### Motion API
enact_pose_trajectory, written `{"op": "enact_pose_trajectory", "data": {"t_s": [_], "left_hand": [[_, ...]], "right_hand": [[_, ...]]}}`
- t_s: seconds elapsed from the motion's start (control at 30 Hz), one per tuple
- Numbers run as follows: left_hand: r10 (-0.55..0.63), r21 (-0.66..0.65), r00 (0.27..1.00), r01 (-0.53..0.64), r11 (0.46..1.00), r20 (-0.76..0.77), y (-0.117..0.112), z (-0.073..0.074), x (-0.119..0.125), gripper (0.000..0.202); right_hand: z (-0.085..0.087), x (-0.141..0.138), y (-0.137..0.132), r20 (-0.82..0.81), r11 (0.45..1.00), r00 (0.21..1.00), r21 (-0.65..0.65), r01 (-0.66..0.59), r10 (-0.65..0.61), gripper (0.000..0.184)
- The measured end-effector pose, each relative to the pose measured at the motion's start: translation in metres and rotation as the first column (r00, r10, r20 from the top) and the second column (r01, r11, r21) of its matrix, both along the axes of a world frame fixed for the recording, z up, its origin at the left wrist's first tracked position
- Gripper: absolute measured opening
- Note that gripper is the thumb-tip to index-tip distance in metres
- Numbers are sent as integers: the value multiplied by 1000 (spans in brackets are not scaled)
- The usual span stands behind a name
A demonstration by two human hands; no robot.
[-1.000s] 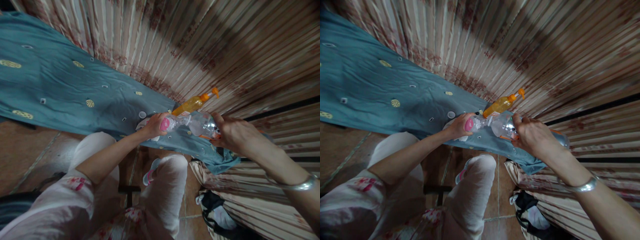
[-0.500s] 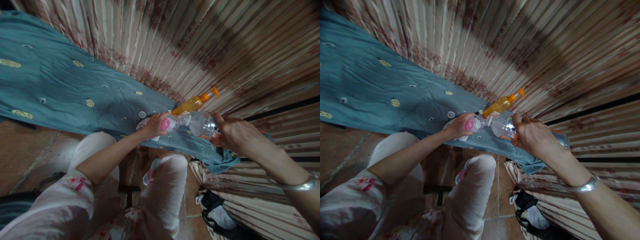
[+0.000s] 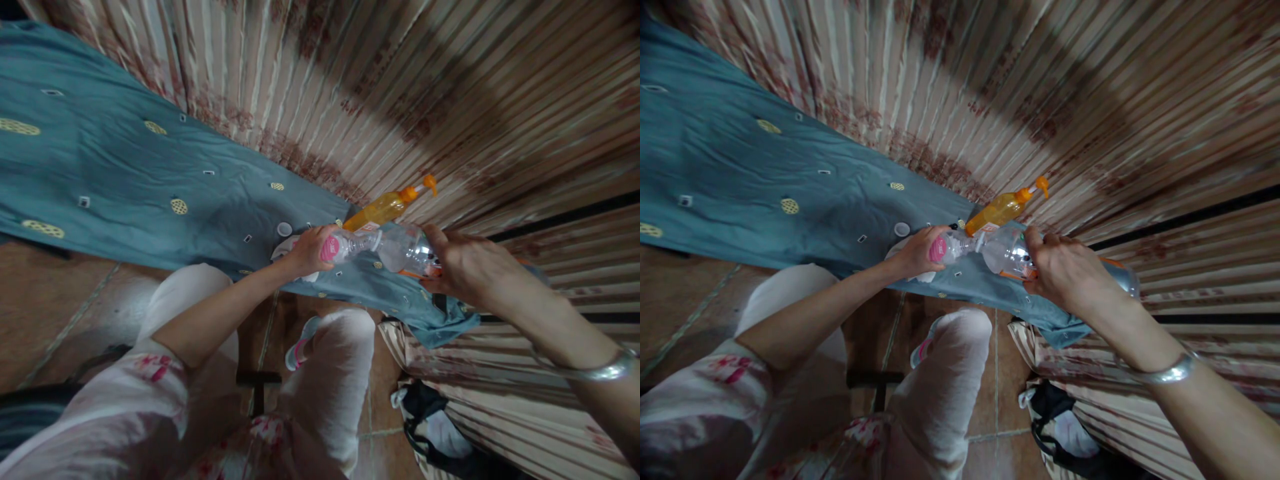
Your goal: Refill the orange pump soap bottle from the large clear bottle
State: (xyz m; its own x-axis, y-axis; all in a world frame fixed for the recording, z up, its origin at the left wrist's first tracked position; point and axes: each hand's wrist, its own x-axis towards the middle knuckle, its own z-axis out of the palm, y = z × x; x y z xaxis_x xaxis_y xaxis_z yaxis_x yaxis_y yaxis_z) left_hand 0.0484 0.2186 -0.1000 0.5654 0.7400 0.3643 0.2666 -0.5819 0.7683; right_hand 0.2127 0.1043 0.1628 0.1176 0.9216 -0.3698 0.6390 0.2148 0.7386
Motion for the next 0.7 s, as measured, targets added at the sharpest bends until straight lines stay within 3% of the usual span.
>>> {"op": "enact_pose_trajectory", "data": {"t_s": [0.4, 0.7], "left_hand": [[-1, 12, 1000, 0, 1000, 31, 1, -3, 0, 84], [0, -24, 1000, 0, 1000, -10, -1, 3, -1, 85]], "right_hand": [[0, 3, -1, -39, 998, 998, 27, -48, 49, 58], [-6, 14, -4, -13, 986, 989, 80, -145, 146, 51]]}}
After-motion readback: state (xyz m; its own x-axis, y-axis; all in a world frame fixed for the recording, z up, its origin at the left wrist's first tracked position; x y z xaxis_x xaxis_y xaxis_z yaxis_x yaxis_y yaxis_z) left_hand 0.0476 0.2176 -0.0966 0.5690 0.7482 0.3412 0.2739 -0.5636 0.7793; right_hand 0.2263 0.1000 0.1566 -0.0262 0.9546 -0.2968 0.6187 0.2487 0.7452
